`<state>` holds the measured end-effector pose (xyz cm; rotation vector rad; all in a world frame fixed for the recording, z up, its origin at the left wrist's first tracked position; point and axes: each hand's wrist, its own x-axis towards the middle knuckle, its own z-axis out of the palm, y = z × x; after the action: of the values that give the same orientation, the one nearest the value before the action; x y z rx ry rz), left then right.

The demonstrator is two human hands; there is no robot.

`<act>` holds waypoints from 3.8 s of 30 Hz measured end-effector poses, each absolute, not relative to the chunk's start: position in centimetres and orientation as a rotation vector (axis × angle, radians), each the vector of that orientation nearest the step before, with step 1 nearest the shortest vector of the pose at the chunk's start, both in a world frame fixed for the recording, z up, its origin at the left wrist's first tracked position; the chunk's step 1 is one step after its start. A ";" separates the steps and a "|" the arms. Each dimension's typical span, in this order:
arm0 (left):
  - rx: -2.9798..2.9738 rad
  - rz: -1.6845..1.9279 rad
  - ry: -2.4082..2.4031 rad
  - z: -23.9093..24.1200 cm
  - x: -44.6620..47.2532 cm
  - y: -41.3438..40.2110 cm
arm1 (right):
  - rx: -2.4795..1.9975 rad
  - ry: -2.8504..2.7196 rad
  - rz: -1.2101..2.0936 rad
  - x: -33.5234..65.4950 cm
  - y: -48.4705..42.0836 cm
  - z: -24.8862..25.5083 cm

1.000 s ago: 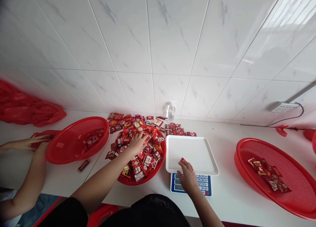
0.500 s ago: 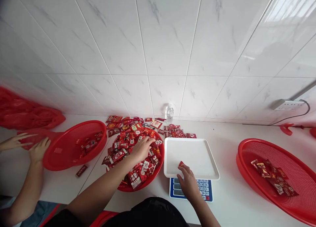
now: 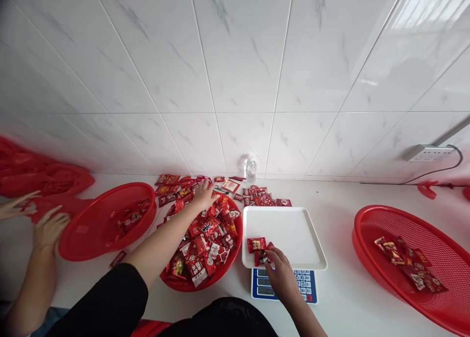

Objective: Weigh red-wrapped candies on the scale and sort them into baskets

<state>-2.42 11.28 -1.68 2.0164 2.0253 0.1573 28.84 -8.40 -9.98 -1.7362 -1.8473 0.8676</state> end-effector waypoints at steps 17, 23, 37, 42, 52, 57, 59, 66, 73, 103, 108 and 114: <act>2.499 -0.027 1.799 -1.3 -5.1 8.2 | -1.718 -1.881 0.878 29.3 -8.3 -10.2; 2.595 0.339 1.614 0.7 -1.9 5.4 | -1.715 -1.871 0.842 29.6 -8.1 -10.2; 2.216 0.345 1.141 -4.5 11.2 3.1 | -1.764 -1.933 0.700 30.4 -8.4 -11.1; 2.380 0.045 1.131 -5.6 11.0 1.5 | -1.855 -1.973 0.641 30.7 -8.3 -11.3; 2.495 -0.010 1.075 -7.1 10.5 0.0 | -1.944 -1.993 0.568 30.3 -6.5 -11.0; 2.396 0.244 1.093 -6.3 9.6 -0.9 | -1.810 -1.866 0.699 30.6 -5.7 -10.3; 2.363 0.377 1.157 -5.5 8.7 -1.4 | -1.713 -1.901 0.761 30.1 -5.7 -10.1; 2.440 0.511 1.513 -3.6 3.1 -2.6 | -1.704 -1.917 0.792 29.0 -4.8 -10.5; 2.321 0.362 1.807 -3.4 -1.0 -3.2 | -1.679 -1.912 0.619 28.8 -4.5 -10.3; 1.324 0.552 0.981 0.4 5.0 -8.9 | -1.241 -1.549 1.529 21.4 -13.2 -2.6; 0.870 0.505 0.795 -1.2 4.4 -9.4 | -1.214 -1.452 1.579 20.5 -14.6 -3.4; 0.662 0.673 0.905 -2.9 4.3 -9.5 | -1.529 -1.756 1.143 22.1 -13.0 -5.5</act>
<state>4.30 -9.53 -2.91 0.6623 0.9051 0.6726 22.09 -13.04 -5.53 -1.5285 -1.7561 1.1426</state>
